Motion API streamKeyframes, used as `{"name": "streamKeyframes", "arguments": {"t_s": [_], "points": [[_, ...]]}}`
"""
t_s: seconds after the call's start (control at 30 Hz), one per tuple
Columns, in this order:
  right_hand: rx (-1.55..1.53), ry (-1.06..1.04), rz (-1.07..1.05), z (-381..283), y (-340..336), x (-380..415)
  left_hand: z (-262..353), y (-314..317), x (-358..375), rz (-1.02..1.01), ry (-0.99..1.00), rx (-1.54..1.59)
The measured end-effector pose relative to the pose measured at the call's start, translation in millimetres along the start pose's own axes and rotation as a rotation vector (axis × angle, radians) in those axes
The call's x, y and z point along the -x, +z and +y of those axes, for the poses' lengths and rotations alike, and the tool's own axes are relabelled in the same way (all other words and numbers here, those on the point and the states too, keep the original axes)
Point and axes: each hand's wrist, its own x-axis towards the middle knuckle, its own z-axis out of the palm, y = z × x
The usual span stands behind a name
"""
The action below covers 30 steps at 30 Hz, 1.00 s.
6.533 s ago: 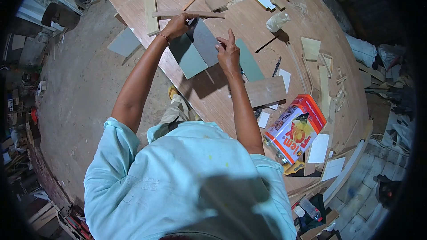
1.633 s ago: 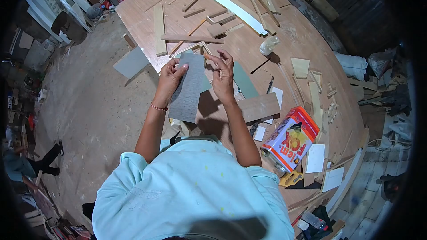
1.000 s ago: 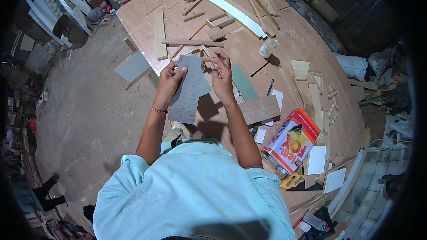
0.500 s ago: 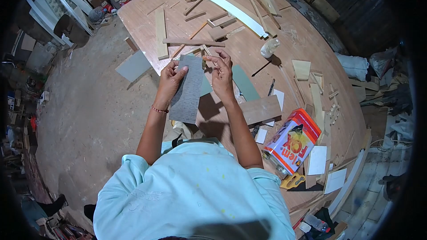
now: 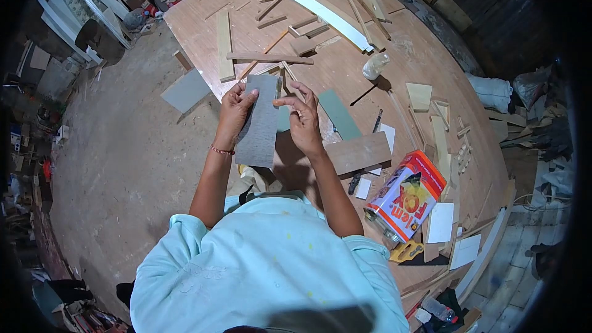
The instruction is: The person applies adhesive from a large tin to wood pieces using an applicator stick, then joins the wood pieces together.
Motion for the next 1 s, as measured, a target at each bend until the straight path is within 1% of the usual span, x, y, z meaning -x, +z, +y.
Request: {"name": "streamKeyframes", "arguments": {"t_s": [0.07,0.13,0.17,0.23,0.37,0.43,0.57,0.63,0.73,0.87,0.93,1.0], "points": [[-0.010,0.019,-0.001,-3,0,2,-3,0,-1,-0.003,-0.008,0.018],[-0.017,0.028,0.077,-6,-1,-3,1,3,0,-0.005,-0.019,0.020],[-0.015,0.031,0.077,-9,-2,-5,1,4,1,-0.005,-0.024,0.021],[0.073,0.047,0.117,-14,-2,-10,1,4,1,-0.003,-0.020,0.015],[0.165,0.002,0.108,-1,-2,-14,2,2,1,0.019,-0.034,-0.004],[0.233,-0.060,0.034,-4,-5,-12,1,-1,0,0.021,-0.027,-0.010],[0.185,-0.104,0.021,-7,-5,-11,1,-2,-2,0.014,-0.005,0.013],[0.306,-0.078,0.116,-14,-4,-15,2,1,0,0.010,-0.001,0.020],[0.294,-0.051,0.087,-15,-4,-20,4,3,2,-0.004,-0.001,0.020],[0.249,-0.031,0.102,-3,-3,-24,3,4,0,-0.025,-0.011,-0.011],[0.170,0.000,0.110,-3,-3,-26,6,6,2,-0.023,-0.020,-0.004],[0.175,-0.012,0.088,-4,-4,-26,8,7,4,-0.018,-0.034,0.006]]}}
